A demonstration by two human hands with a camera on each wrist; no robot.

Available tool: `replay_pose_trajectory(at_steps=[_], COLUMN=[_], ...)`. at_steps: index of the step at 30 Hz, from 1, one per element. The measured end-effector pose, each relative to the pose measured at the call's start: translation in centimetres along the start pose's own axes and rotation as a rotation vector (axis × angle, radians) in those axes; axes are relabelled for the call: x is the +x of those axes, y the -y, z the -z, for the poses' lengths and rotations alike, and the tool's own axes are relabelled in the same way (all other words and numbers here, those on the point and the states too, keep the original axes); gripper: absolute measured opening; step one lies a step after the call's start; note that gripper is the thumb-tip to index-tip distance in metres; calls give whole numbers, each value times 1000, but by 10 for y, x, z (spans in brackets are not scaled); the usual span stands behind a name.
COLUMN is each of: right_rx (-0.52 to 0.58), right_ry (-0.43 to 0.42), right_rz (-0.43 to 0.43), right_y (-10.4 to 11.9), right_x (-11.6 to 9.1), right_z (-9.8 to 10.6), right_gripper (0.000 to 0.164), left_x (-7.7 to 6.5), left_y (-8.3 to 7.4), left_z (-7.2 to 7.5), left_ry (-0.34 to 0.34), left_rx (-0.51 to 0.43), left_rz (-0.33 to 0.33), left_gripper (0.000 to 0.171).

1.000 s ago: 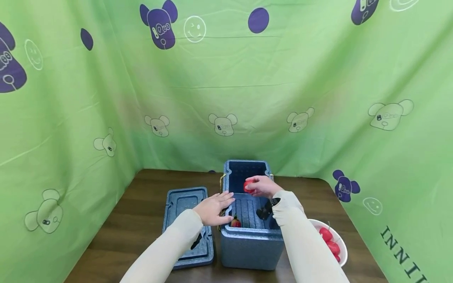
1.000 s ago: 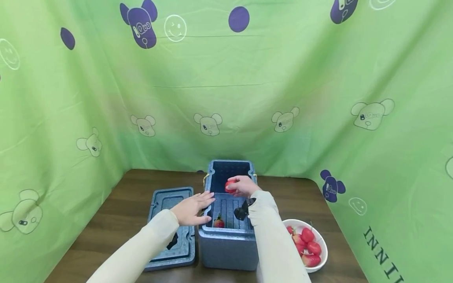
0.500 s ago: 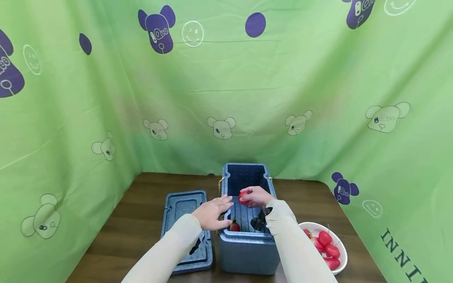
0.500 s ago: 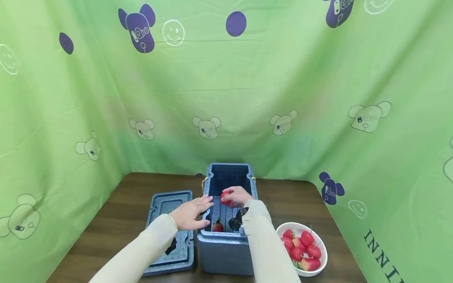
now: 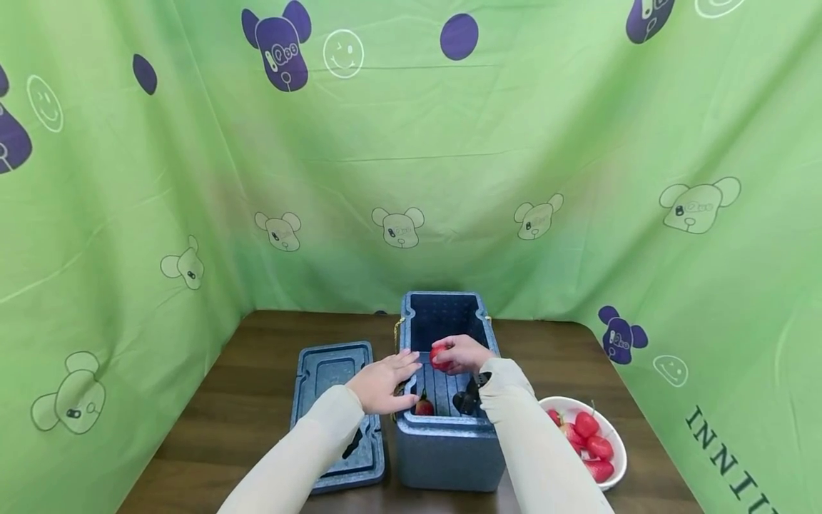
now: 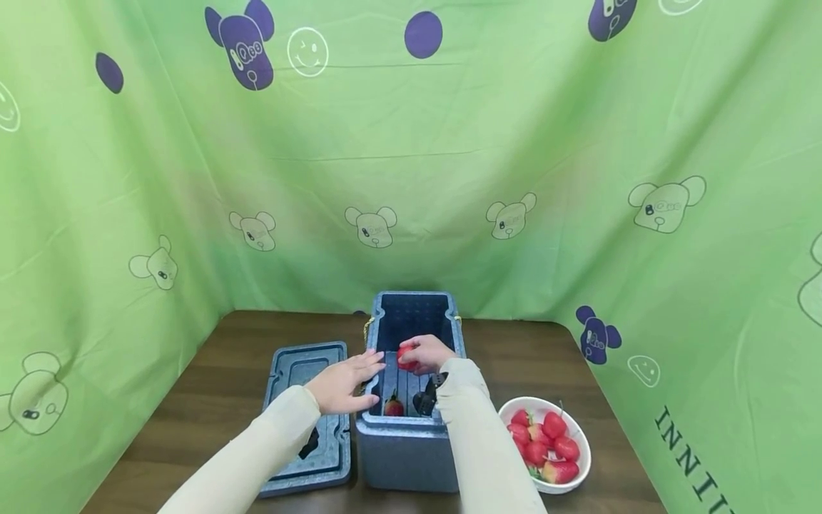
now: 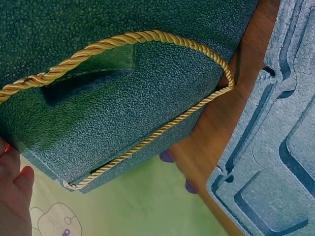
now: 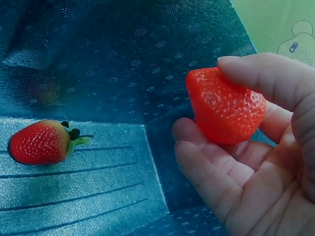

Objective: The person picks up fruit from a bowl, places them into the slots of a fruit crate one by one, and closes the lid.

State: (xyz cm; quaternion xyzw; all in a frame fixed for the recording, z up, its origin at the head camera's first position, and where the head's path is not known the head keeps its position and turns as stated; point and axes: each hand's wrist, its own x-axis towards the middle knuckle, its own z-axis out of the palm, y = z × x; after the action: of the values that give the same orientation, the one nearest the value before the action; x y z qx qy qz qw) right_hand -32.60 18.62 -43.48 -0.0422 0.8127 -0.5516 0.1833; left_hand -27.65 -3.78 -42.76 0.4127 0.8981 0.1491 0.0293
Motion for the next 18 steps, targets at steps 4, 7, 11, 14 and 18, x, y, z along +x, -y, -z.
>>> replay_pose_trajectory(at_steps=[4, 7, 11, 14, 18], right_rx=[0, 4, 4, 2, 5], right_ry=[10, 3, -17, -22, -7], right_rz=[-27, -42, -11, 24, 46], right_y=[0, 1, 2, 5, 11], right_x=[0, -1, -3, -5, -7], right_z=[0, 1, 2, 2, 4], right_gripper=[51, 51, 49, 48, 48], left_x=[1, 2, 3, 3, 2], left_y=[1, 0, -1, -1, -1], left_z=[0, 0, 1, 2, 2], left_ry=[-7, -14, -10, -3, 2], left_rx=[9, 9, 10, 14, 18], left_rz=[-10, -19, -18, -11, -11], left_gripper=[62, 62, 62, 62, 63])
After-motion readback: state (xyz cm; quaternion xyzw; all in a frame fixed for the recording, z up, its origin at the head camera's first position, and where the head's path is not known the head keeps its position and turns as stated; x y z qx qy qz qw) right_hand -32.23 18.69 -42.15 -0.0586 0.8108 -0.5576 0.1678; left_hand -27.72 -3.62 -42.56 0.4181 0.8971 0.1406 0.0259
